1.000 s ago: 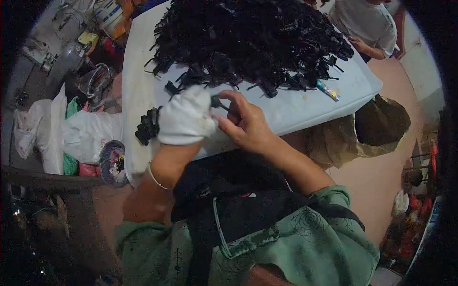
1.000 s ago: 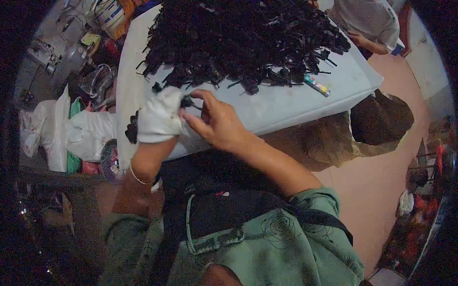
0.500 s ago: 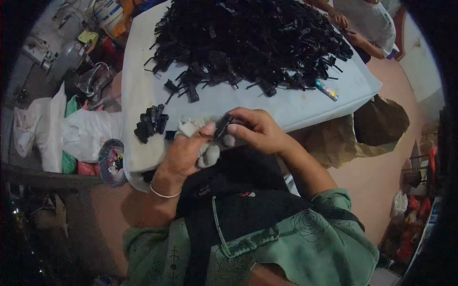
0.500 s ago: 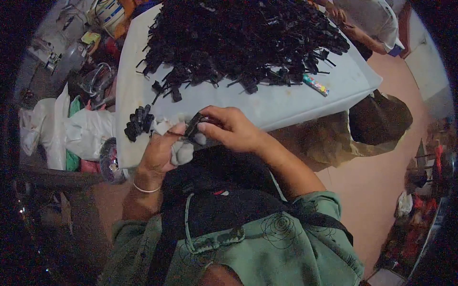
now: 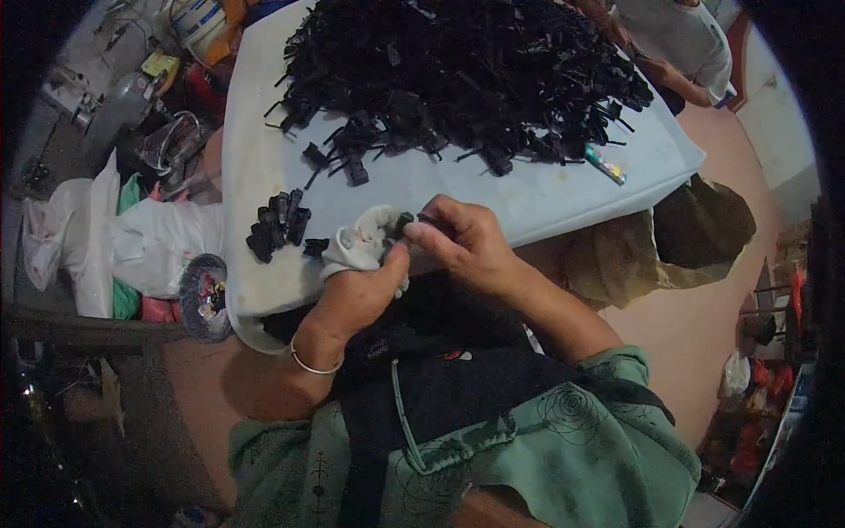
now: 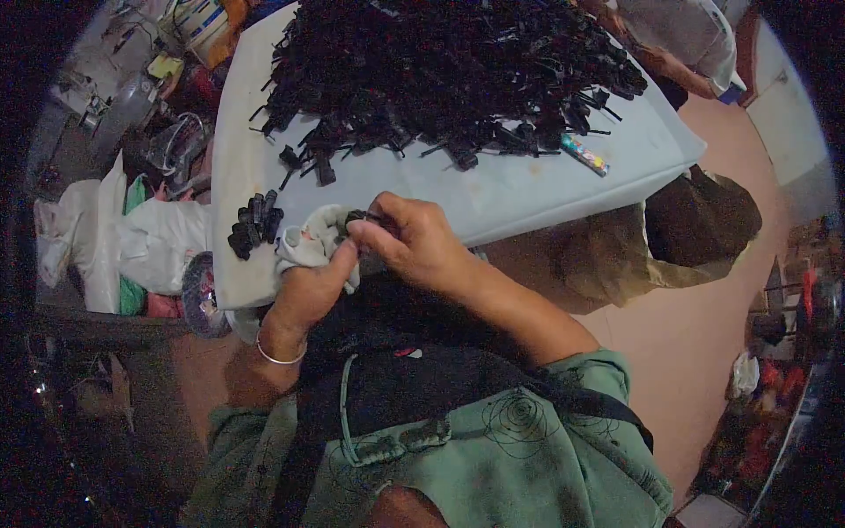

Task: Wiping and cleaning small black plastic components using a white cloth.

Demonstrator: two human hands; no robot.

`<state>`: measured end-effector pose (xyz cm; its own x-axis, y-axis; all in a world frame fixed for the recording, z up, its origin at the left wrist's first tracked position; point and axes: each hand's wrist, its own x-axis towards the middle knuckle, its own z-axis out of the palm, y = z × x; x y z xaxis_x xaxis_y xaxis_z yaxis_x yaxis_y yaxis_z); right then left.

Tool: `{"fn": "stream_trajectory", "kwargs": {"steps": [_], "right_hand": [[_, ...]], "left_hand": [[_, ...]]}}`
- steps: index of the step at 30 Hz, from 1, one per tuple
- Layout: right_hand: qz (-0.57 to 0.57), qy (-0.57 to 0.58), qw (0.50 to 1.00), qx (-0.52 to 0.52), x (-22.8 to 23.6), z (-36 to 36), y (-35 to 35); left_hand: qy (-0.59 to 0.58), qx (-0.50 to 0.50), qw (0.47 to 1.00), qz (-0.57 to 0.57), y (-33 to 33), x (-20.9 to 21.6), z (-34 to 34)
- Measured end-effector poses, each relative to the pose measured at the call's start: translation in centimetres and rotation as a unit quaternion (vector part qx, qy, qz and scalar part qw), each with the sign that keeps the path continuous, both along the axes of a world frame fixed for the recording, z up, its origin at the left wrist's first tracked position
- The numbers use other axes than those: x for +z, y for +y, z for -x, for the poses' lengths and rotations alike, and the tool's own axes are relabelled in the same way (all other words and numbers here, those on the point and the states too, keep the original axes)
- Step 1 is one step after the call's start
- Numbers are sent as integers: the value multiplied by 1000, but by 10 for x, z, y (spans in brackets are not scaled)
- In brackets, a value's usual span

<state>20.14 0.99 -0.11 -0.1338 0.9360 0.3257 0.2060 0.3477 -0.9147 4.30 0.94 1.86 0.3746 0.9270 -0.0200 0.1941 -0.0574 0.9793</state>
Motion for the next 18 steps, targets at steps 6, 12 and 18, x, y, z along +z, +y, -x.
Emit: {"fn": "stream_trajectory", "kwargs": {"steps": [6,12,18], "right_hand": [[8,-38,999,28,-5,5,-5],[61,51,997,-4,-32,19,-2],[105,85,988,69,-26,8,0]], "left_hand": [[145,31,983,-108,1,-15,1],[289,48,879,-375,-2,-6,-8],[250,38,904,-344,1,-13,-4]]}}
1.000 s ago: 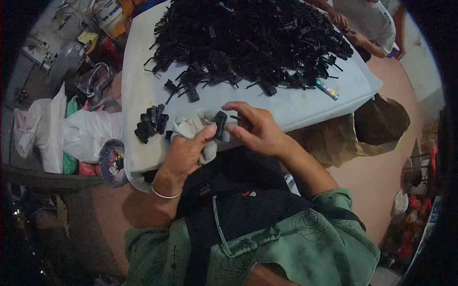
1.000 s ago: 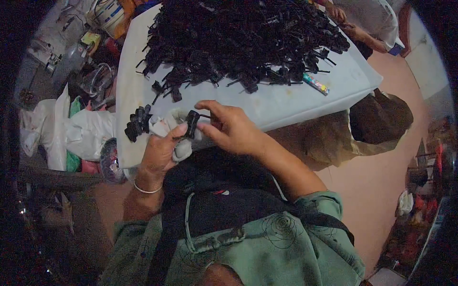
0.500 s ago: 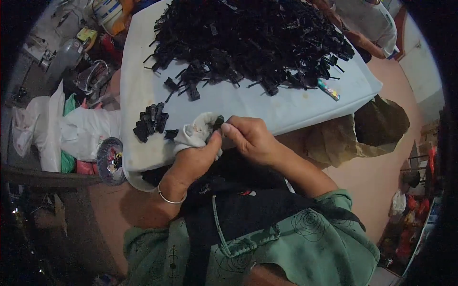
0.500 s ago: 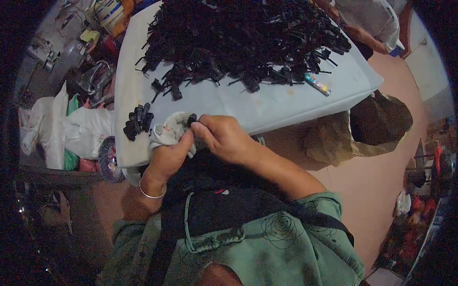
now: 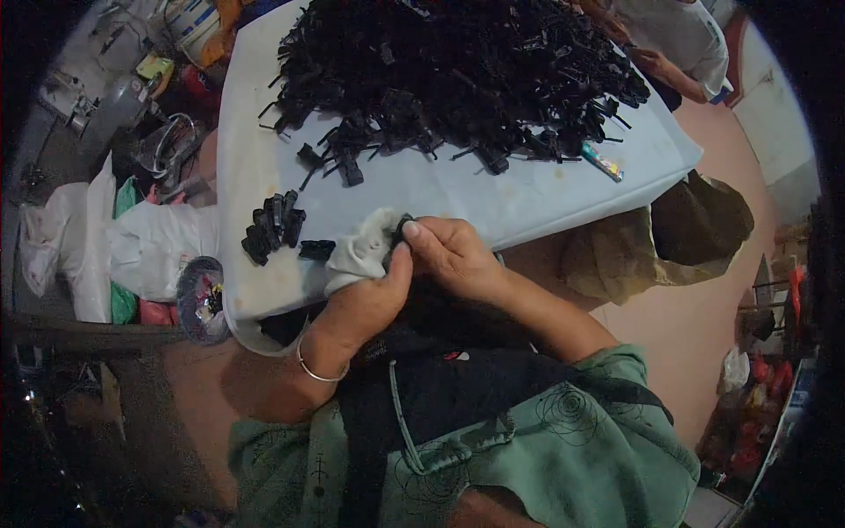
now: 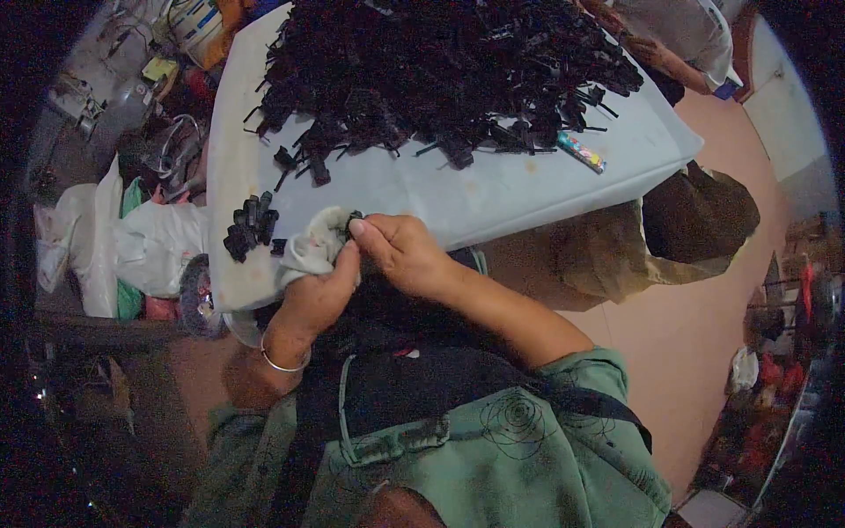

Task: Wiping and cleaning small black plastic components using a white cloth.

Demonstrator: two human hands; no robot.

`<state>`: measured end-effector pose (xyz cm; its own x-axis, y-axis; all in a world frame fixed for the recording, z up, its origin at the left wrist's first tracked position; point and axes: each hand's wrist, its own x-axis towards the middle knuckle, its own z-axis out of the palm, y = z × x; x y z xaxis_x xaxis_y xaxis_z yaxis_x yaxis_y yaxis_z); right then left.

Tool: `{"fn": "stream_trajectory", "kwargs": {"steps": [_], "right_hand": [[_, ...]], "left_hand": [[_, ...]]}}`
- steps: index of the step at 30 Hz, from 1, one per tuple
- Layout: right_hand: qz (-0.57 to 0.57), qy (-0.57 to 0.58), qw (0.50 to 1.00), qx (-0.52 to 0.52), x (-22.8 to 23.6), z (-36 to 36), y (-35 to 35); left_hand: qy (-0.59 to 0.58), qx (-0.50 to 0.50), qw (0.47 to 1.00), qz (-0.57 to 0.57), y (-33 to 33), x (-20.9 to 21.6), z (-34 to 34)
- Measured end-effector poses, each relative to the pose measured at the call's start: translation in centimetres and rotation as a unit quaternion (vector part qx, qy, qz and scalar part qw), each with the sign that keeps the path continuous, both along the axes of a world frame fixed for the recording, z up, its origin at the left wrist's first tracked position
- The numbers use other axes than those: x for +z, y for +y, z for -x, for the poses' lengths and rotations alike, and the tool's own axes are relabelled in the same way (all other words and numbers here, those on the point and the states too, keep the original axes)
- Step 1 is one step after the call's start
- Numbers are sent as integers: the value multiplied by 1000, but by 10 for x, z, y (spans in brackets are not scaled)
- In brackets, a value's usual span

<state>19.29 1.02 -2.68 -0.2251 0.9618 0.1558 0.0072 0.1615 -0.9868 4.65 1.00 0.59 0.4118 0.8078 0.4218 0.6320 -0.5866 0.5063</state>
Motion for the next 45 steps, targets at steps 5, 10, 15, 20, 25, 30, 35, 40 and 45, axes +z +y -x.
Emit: {"fn": "stream_trajectory", "kwargs": {"steps": [5,10,15,20,25,30,35,40,45], "right_hand": [[-16,-100,995,-19,25,-16,-4],[-133,-231,963,47,24,-25,-7],[-260,-223,940,11,28,-30,-3],[-208,-124,970,28,27,-24,-2],[59,45,996,51,23,-15,-8],[8,-3,999,45,25,-12,-9],[-99,-94,990,39,30,-13,-8],[-55,-162,982,77,35,-12,-4],[-12,-40,997,69,16,1,-7]], "left_hand": [[-299,-71,919,249,1,9,2],[-341,-33,873,347,0,14,6],[-205,-3,944,258,0,10,9],[-253,-64,904,340,-3,15,5],[-280,-89,872,391,-6,25,4],[-229,-68,927,289,-2,13,8],[-180,-18,960,214,-3,13,4],[-136,-26,982,129,-5,2,2],[131,-42,990,-35,-4,-16,13]]}}
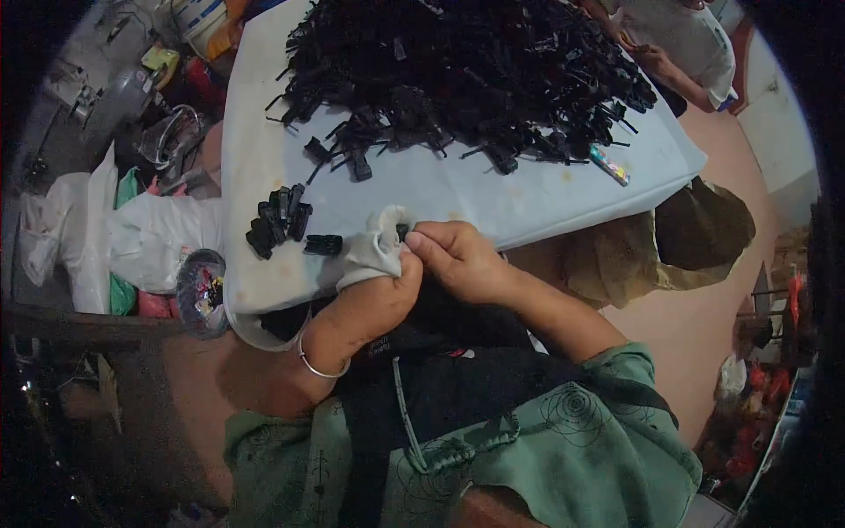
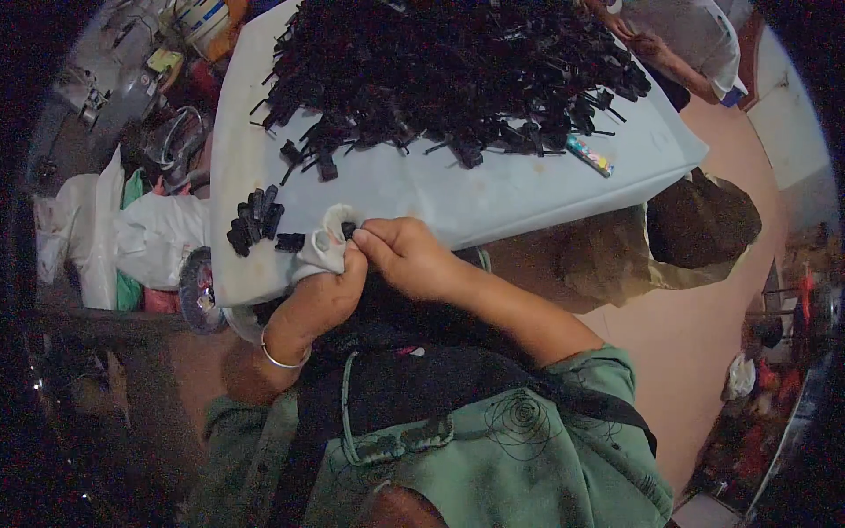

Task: Wiping and cleaning small black plastic components using a white cloth.

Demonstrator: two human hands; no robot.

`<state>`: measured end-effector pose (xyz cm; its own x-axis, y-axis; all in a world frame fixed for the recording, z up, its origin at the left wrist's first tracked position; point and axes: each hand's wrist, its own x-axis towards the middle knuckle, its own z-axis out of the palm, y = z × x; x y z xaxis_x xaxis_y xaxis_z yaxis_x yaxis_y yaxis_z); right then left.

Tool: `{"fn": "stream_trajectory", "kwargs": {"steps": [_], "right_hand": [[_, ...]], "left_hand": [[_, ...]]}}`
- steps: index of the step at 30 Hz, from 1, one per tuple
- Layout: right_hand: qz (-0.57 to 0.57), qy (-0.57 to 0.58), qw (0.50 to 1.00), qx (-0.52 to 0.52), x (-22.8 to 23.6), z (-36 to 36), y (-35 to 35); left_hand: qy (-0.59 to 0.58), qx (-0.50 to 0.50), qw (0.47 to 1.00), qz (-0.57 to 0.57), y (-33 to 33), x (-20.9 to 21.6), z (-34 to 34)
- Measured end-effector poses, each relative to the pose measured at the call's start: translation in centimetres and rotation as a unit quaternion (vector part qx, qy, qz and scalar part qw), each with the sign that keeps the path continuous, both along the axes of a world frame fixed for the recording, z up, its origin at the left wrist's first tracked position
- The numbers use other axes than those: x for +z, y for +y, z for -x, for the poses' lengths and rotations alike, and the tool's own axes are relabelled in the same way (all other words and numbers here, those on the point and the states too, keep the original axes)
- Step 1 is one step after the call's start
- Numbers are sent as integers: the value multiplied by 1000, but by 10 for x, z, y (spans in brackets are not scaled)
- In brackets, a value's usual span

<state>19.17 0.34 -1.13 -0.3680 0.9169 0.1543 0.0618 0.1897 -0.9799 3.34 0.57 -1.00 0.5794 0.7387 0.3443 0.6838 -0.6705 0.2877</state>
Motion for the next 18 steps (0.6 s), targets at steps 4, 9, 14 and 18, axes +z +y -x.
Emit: {"fn": "stream_trajectory", "kwargs": {"steps": [4,9,14,18], "right_hand": [[39,28,999,-9,-9,10,2],[-109,-223,967,-60,18,8,33],[-218,-396,877,-165,12,36,82],[-207,-408,869,-188,-2,38,94]], "left_hand": [[-65,6,998,25,0,23,-2],[21,25,996,-88,15,27,20],[203,128,968,-73,38,42,38],[185,141,965,-124,45,46,50]]}}
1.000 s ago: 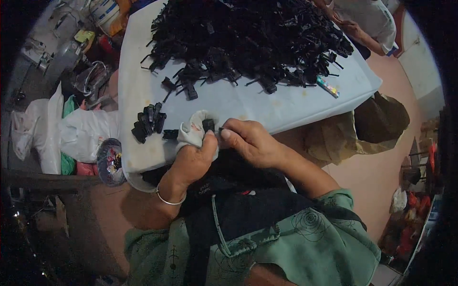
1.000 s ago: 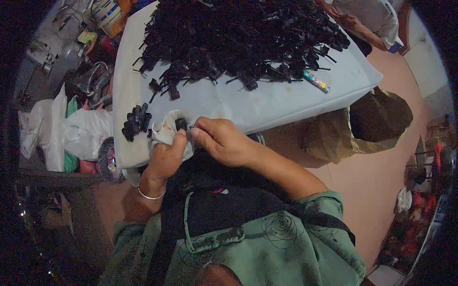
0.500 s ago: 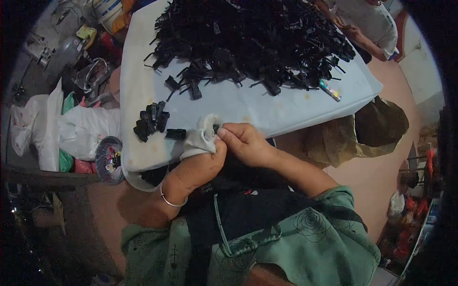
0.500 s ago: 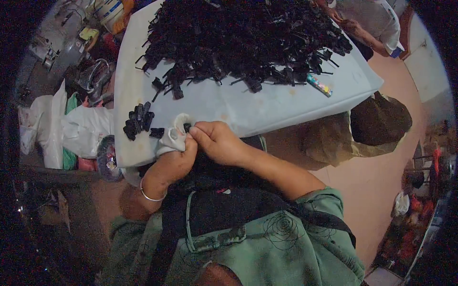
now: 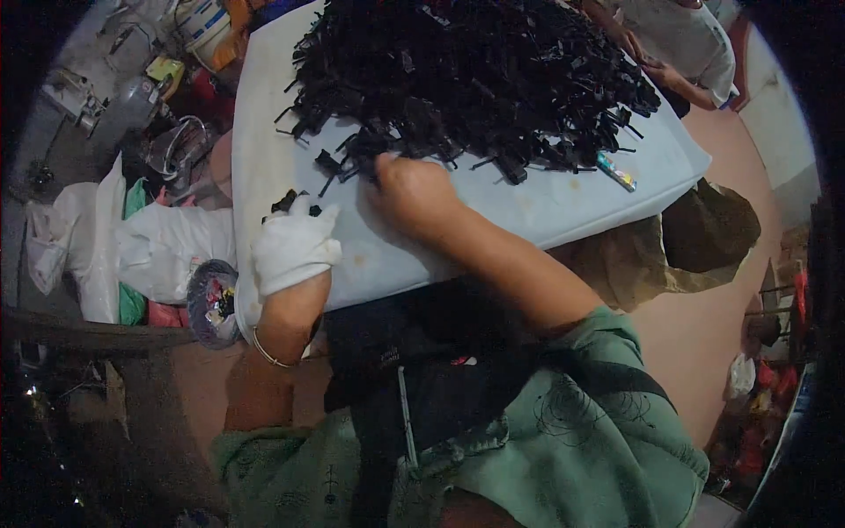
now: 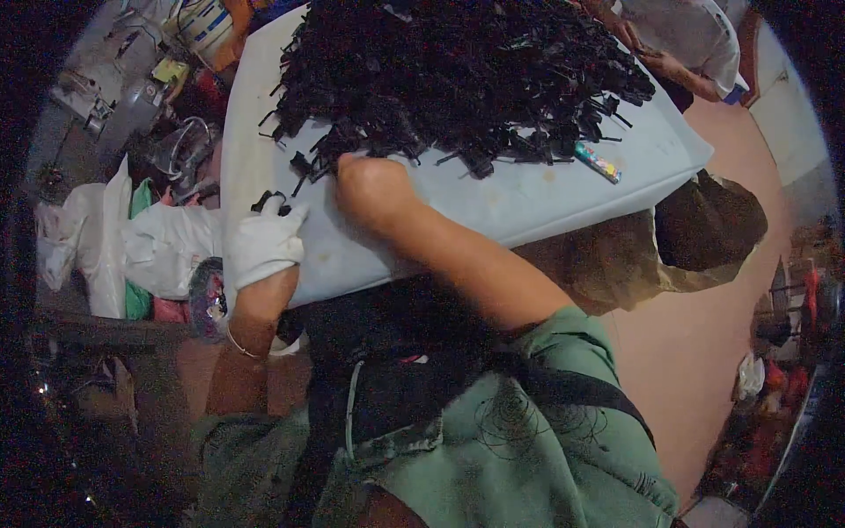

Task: Wiping and cleaning small black plastic components using a white cloth.

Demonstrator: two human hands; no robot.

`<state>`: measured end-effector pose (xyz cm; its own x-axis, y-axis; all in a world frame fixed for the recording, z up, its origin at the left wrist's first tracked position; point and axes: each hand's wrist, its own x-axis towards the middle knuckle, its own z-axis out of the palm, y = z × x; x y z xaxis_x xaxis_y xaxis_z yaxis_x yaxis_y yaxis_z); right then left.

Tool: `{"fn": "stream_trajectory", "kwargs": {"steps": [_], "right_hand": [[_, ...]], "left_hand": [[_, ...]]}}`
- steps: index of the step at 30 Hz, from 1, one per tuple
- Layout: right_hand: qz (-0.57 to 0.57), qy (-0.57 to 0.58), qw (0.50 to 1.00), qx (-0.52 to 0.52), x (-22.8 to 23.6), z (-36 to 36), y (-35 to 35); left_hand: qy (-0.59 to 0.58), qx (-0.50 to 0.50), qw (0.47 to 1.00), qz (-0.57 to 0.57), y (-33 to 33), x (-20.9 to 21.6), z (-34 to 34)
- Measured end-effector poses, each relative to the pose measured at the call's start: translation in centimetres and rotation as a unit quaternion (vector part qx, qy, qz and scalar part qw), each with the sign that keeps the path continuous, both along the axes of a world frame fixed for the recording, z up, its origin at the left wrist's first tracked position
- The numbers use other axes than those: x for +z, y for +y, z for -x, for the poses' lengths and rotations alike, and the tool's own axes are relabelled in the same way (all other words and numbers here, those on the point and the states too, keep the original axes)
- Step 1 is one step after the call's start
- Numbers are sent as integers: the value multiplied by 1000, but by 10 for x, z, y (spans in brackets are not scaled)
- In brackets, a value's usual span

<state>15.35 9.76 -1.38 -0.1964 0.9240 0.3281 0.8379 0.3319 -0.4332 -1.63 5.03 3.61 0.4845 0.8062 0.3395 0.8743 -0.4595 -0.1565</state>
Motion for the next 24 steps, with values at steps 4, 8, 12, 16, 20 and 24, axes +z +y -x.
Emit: {"fn": "stream_trajectory", "kwargs": {"steps": [4,8,12,16,20,24], "right_hand": [[17,24,998,-50,0,-35,-12],[43,-2,997,-58,12,-66,-46],[66,130,989,35,15,-80,-67],[-22,213,959,183,13,-81,-71],[-36,147,959,240,15,-82,-73],[-11,168,951,260,13,-81,-75]], "left_hand": [[37,18,998,45,-6,18,-3],[28,21,999,21,-1,19,-9],[-174,-69,982,7,4,6,-26],[-493,-13,808,323,-5,5,-51],[-689,34,477,545,-12,-32,-43],[-733,-13,345,586,-15,-31,-43]]}}
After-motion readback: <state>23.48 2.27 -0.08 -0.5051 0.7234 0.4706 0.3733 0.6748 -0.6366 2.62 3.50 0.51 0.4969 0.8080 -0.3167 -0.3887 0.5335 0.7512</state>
